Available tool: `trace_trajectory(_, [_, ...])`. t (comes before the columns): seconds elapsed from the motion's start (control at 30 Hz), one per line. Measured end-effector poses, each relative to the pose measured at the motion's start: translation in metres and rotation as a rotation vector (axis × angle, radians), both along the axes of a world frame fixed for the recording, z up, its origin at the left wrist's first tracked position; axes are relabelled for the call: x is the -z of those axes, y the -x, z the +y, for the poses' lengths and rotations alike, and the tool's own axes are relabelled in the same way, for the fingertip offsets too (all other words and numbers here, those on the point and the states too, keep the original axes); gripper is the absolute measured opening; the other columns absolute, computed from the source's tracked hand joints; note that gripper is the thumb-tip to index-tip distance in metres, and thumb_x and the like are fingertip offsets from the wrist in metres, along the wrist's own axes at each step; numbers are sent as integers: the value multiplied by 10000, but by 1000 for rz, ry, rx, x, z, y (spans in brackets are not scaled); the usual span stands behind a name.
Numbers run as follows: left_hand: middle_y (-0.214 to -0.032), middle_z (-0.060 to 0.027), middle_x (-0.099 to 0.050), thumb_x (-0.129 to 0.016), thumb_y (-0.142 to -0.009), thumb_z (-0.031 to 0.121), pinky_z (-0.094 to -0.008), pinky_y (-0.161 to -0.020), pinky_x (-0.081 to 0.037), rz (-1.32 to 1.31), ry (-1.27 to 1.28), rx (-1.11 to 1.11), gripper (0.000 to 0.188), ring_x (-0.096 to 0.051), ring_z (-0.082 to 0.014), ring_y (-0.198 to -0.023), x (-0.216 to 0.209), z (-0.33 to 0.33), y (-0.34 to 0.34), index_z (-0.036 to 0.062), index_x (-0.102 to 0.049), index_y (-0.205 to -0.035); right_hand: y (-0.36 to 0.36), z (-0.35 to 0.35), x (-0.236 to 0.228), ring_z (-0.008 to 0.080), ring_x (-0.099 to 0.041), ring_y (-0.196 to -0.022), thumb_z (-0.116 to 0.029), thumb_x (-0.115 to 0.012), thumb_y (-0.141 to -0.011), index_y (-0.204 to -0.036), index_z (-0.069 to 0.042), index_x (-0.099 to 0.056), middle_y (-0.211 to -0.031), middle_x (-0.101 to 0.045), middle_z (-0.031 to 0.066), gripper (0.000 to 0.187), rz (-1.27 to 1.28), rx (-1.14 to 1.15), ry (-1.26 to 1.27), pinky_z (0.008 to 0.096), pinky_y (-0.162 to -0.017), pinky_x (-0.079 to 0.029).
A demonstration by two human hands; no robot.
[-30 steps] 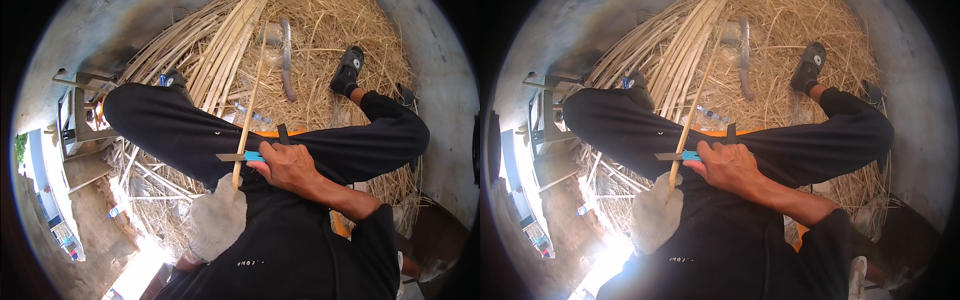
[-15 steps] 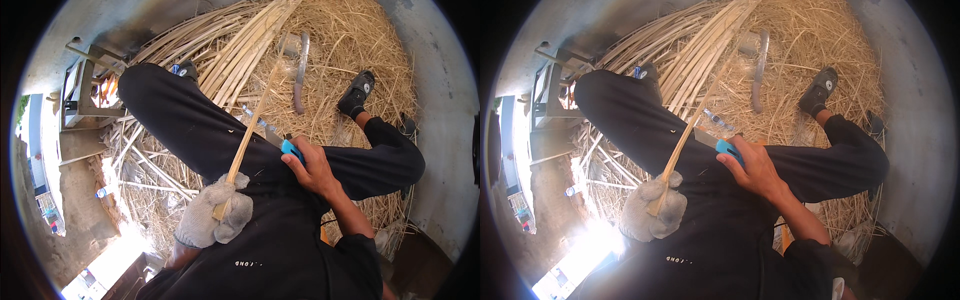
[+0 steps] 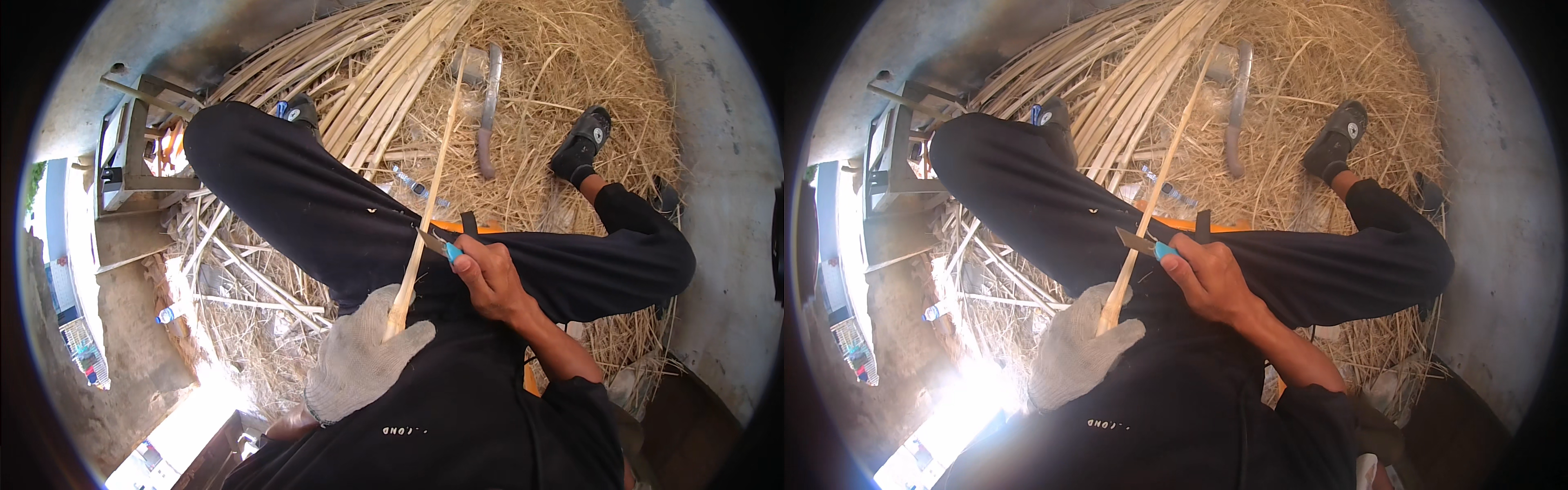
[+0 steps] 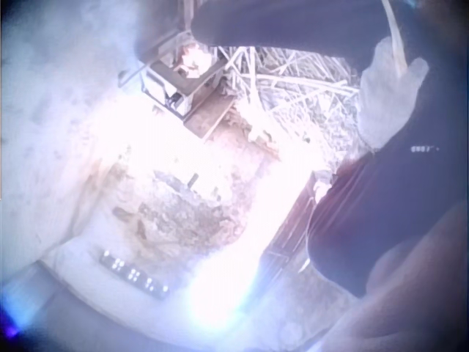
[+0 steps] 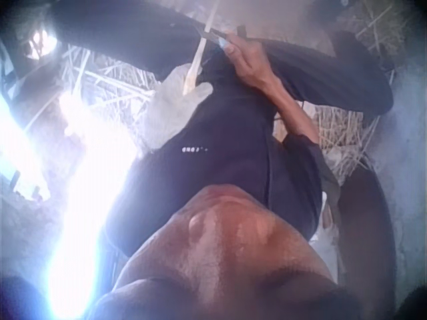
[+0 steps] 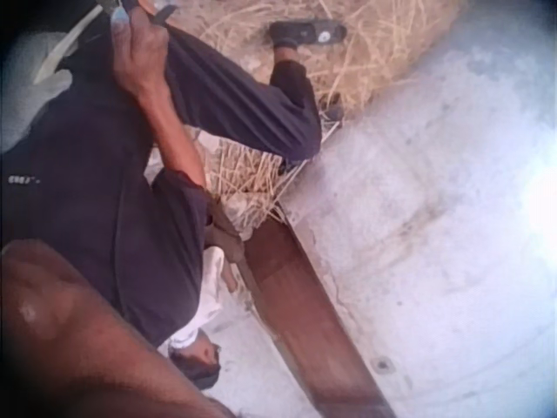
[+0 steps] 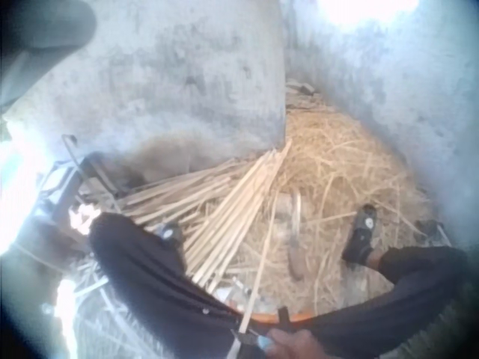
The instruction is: The person sits on a straw-covered floor and uses a knife to shave thin strips from bamboo sticks. They hold the sticks with a gloved hand, repeatedly scrape the surface with the knife, and place the shaved sticks into a pile.
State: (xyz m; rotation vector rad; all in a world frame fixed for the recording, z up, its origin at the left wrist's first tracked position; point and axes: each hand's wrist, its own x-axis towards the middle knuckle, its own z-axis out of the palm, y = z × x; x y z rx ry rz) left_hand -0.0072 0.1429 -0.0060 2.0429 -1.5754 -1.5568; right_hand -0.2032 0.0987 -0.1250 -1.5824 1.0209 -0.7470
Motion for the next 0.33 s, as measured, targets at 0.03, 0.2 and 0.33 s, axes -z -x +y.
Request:
trace_trajectory(0.03, [-748,-110,-638,-716,-820,238,-306,-580,-503,-89,102,56,461,-634,-176,-627,-1,1,1,0,-583,-1193,0,0,0,393,-526,-529,-307,-507,-1005,-809,-29,-509,-581,-491,181,340,6,5,-10,448,-503,-386])
trace_trajectory(0.2, [-1022,-199,-658,-748,-827,349,-433,-678,-559,-224,-34,-76,445,-698,-342,-741,-8,2,0,92,-624,-1169,-4,5,-6,380,-553,-540,-319,-544,-992,-809,-29,-516,-584,-519,173,345,87,-46,-38,438,-508,-407])
trace_trajectory(0.33, [-1269,-150,-615,-785,-793,365,-394,-659,-582,-125,-66,-92,470,-715,-357,-774,8,7,-9,129,-646,-1175,-16,15,-11,380,-583,-546,-335,-575,-978,-825,-62,-531,-574,-559,160,316,182,-176,27,444,-518,-435])
